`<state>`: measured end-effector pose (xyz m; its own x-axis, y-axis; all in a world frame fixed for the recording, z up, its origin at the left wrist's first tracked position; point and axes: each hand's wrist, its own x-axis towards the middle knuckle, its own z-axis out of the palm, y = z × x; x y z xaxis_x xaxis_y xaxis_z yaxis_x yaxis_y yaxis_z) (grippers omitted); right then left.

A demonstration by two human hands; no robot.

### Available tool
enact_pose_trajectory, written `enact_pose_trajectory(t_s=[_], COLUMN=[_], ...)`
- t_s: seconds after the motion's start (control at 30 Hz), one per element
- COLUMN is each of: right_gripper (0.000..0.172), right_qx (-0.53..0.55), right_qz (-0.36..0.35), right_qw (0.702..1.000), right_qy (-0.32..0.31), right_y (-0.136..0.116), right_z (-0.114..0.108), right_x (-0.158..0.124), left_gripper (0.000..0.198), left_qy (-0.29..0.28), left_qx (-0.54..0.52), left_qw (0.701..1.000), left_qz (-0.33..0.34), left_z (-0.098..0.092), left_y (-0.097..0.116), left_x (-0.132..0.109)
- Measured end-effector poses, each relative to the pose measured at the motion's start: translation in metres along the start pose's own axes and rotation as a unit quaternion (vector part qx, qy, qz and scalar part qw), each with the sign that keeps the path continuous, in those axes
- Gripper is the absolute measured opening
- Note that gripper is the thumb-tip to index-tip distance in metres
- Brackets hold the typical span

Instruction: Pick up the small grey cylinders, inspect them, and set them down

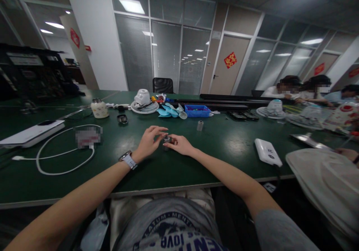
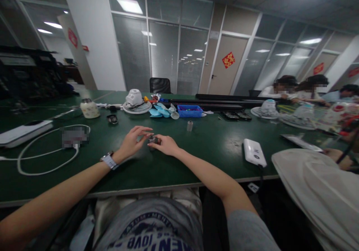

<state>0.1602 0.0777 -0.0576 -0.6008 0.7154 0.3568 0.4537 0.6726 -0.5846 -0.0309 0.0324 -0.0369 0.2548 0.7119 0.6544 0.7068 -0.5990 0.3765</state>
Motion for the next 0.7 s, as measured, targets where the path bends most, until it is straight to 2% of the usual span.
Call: enact_pose_trajectory(t_s=[0.13,0.27,0.5,0.7], right_gripper=[0.051,0.052,0.054,0.052], right_qx=[0.001,-0.002,-0.011,-0.013], right_qz=[0.002,0.002,0.0,-0.002], right_qw=[1.0,1.0,1.0,1.0], right_qy=[0.005,-0.003,0.001,0.008], right_y=[0.0,-0.001,-0.003,0.0], right_z=[0.0,-0.001,-0.001,0.002], right_x=[0.0,-0.001,-0.002,-0.003], left_gripper=[0.03,0.035,0.035,0.031], left_qy=[-0.031,-0.039,-0.011,0.019], left_qx=[-0.054,-0.161,-0.31,-0.368], left_qw=[0.998,0.981,0.936,0.91], left_qz=[-0.03,-0.106,-0.168,-0.188], left_z=[0.002,0.004,0.011,0.015], left_y=[-0.001,-0.004,-0.011,-0.015], left_x=[-0.001,0.0,0.003,0.003])
